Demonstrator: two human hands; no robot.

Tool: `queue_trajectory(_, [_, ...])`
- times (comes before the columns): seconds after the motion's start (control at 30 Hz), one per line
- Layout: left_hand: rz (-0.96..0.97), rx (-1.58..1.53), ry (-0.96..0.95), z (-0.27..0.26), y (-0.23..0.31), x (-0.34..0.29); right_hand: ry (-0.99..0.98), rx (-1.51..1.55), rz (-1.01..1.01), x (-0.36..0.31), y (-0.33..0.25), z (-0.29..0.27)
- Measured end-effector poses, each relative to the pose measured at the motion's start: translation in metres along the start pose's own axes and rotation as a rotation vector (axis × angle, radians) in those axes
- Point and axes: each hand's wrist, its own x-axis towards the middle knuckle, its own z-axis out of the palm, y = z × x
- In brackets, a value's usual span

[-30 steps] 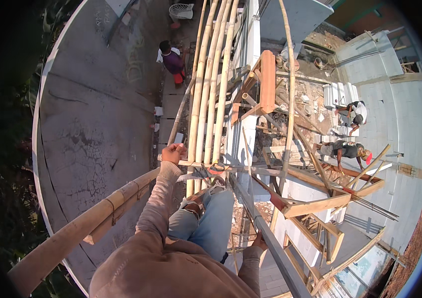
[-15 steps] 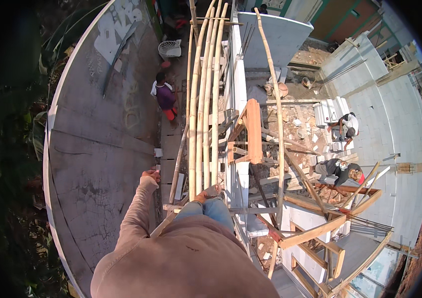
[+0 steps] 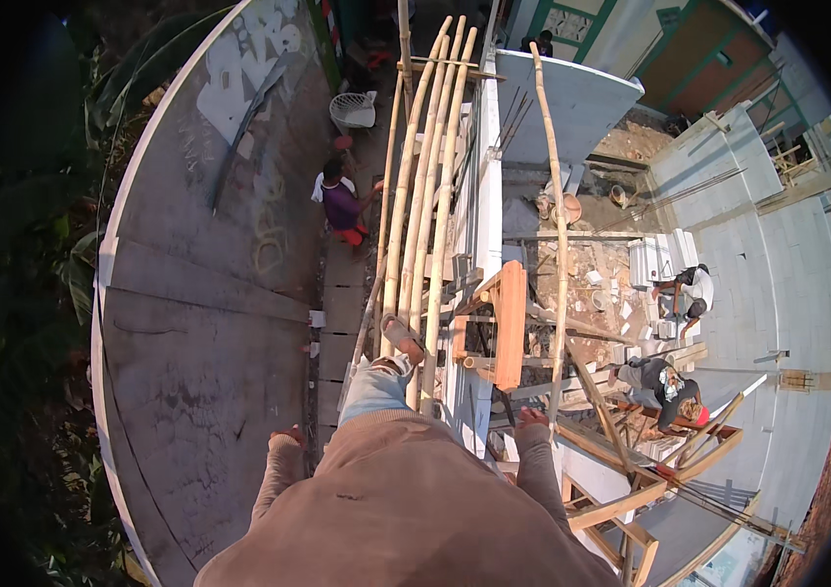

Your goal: The person assembles a bamboo scaffold at a construction site by tying bamboo poles and metal framing components together using wire.

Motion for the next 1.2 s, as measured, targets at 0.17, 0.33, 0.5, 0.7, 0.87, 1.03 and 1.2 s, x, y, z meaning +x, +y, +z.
queue_trajectory(0.17, [-0.384,-1.505,0.108,-0.066,0.123,0.069,0.113,-0.3,-0.204,0.097,-0.197,0.003])
queue_trajectory(0.33, [-0.034,-1.278,0.268,-0.263,0.267,0.1,0.117,-0.403,0.022,0.155,-0.223,0.059])
queue_trajectory(0.5, [0.381,-1.021,0.638,-0.513,0.402,0.106,-0.379,-1.657,-0.181,0.224,-0.248,0.137])
queue_trajectory(0.7, [0.626,-0.766,0.803,-0.679,0.564,0.085,-0.716,-2.302,-0.497,0.303,-0.44,0.283])
queue_trajectory(0.87, [0.486,-1.071,0.832,-0.706,0.559,0.142,-0.142,-0.924,-0.416,0.41,-0.704,0.389])
queue_trajectory(1.03, [0.163,-1.201,0.944,-0.714,0.519,0.151,-0.049,-0.797,-0.759,0.446,-0.956,0.477])
queue_trajectory(1.2, [0.115,-1.243,1.255,-0.719,0.553,0.117,-0.151,-0.686,-0.976,0.478,-1.072,0.519])
